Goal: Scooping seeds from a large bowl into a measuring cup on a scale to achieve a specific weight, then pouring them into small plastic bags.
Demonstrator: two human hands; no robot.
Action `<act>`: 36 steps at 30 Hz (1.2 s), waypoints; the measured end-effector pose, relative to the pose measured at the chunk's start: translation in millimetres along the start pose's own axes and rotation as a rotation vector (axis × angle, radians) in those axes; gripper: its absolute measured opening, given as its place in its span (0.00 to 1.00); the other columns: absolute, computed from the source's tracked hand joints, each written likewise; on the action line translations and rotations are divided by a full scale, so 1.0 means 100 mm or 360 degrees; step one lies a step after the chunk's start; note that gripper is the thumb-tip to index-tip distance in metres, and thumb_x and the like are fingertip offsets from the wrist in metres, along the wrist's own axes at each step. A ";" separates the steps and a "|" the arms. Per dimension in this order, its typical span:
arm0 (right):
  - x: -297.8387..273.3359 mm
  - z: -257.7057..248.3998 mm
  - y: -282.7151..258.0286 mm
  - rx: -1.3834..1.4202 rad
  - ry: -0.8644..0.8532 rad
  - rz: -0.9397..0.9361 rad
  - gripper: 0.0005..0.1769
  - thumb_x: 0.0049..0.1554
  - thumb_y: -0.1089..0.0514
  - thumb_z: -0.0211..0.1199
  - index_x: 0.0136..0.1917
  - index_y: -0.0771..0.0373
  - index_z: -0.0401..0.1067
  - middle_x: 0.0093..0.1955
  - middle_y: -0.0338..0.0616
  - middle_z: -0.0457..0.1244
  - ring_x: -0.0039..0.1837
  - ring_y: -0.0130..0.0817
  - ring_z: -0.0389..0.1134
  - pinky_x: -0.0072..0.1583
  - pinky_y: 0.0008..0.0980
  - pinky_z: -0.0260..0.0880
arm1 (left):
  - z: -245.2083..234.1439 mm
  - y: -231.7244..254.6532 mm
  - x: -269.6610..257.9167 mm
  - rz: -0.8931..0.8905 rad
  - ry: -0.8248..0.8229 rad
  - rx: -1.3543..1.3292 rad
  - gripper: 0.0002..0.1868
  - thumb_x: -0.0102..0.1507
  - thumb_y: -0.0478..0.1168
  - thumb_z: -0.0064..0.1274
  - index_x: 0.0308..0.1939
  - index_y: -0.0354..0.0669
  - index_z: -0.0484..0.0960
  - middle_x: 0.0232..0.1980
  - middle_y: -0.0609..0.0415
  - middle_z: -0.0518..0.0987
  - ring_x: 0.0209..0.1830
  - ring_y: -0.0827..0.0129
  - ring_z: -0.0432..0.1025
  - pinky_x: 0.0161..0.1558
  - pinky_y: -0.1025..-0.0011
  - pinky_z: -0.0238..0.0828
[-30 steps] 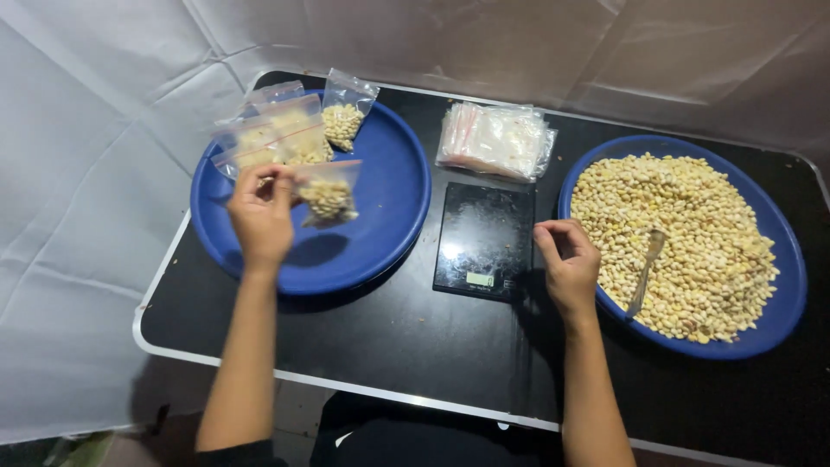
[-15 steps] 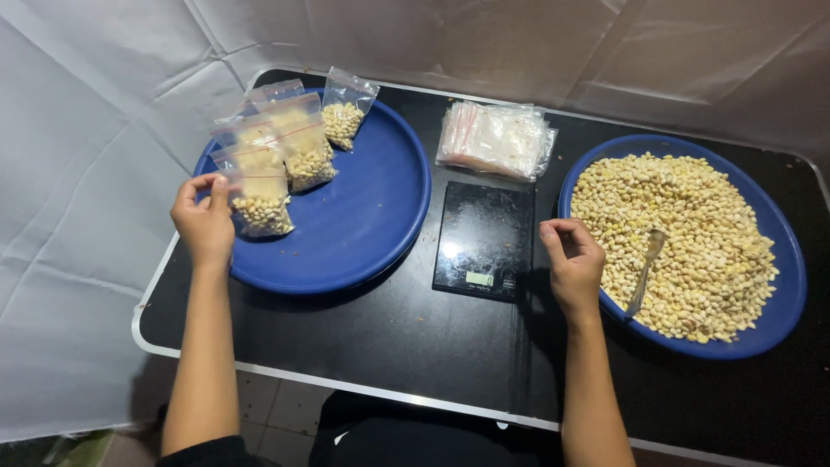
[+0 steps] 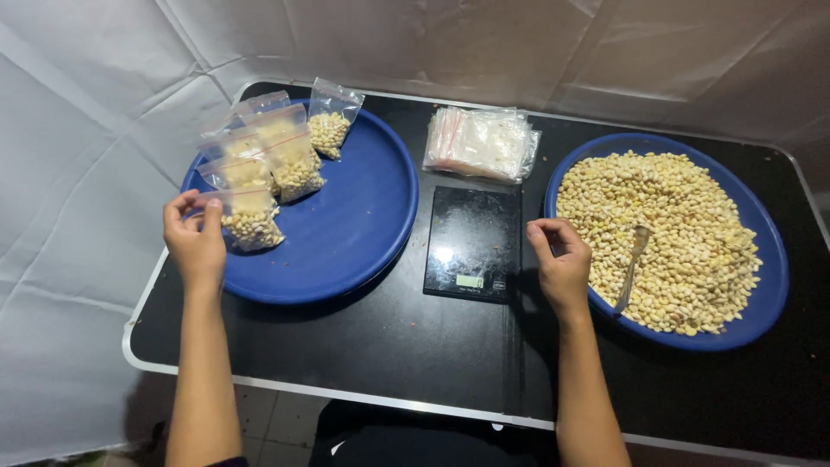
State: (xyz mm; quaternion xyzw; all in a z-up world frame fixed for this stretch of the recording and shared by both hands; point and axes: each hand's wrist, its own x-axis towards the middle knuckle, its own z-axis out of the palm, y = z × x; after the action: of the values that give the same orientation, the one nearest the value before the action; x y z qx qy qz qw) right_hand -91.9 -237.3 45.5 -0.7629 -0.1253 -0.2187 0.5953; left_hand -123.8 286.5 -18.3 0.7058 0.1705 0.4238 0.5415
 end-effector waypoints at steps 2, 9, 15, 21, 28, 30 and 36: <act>0.00 0.01 -0.03 -0.0003 0.0008 0.0014 0.04 0.64 0.63 0.67 0.49 0.67 0.78 0.41 0.47 0.66 0.44 0.30 0.65 0.50 0.31 0.68 | -0.03 0.03 -0.07 0.0125 -0.0010 0.0232 0.22 0.66 0.35 0.64 0.59 0.34 0.72 0.49 0.43 0.73 0.43 0.59 0.77 0.43 0.66 0.78; 0.00 0.03 0.01 -0.0019 0.0031 0.0029 0.04 0.62 0.62 0.68 0.49 0.65 0.78 0.42 0.46 0.67 0.45 0.31 0.68 0.50 0.31 0.69 | 0.01 0.74 -0.55 -0.0086 -0.0264 0.1458 0.36 0.63 0.57 0.67 0.56 0.38 0.62 0.40 0.32 0.80 0.41 0.31 0.78 0.45 0.42 0.74; 0.00 0.01 -0.09 0.0004 0.0019 0.0085 0.04 0.62 0.61 0.68 0.49 0.65 0.79 0.42 0.45 0.68 0.45 0.32 0.69 0.51 0.33 0.70 | 0.16 0.16 -0.51 -0.0135 -0.0540 0.1319 0.13 0.68 0.50 0.58 0.37 0.45 0.83 0.37 0.48 0.85 0.44 0.43 0.79 0.45 0.48 0.75; 0.01 0.00 -0.01 -0.0044 0.0042 0.0101 0.05 0.61 0.61 0.69 0.48 0.64 0.79 0.42 0.46 0.69 0.45 0.34 0.70 0.52 0.35 0.72 | 0.33 0.57 -0.61 0.0071 -0.0631 0.1280 0.14 0.69 0.48 0.56 0.40 0.40 0.84 0.37 0.41 0.85 0.41 0.39 0.79 0.44 0.46 0.74; 0.01 0.04 -0.01 -0.0369 -0.0014 -0.0094 0.02 0.60 0.60 0.69 0.46 0.60 0.80 0.38 0.43 0.68 0.43 0.38 0.72 0.50 0.34 0.72 | 1.13 1.37 -0.79 0.0349 -0.0789 0.0860 0.12 0.68 0.45 0.56 0.37 0.39 0.85 0.36 0.38 0.84 0.39 0.42 0.79 0.41 0.51 0.76; 0.00 0.06 -0.01 -0.0706 -0.0109 -0.0324 0.00 0.59 0.61 0.68 0.45 0.58 0.78 0.36 0.40 0.67 0.41 0.37 0.71 0.49 0.35 0.72 | 1.47 1.45 -0.78 0.0523 -0.0902 0.0708 0.10 0.66 0.46 0.56 0.38 0.45 0.85 0.36 0.47 0.85 0.40 0.50 0.80 0.41 0.59 0.78; 0.00 0.09 0.15 -0.0977 -0.0211 -0.0578 0.01 0.58 0.59 0.68 0.44 0.57 0.77 0.34 0.39 0.65 0.40 0.37 0.70 0.47 0.35 0.71 | 2.73 1.14 -0.68 0.0786 -0.1030 0.0608 0.15 0.60 0.43 0.63 0.43 0.33 0.84 0.37 0.41 0.80 0.40 0.46 0.79 0.41 0.58 0.78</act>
State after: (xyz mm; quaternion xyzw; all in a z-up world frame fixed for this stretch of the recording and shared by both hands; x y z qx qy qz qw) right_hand -84.1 -232.7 31.1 -0.8839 -0.2258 -0.2983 0.2805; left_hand 25.5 29.6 42.9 0.9088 -0.1060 0.2588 0.3096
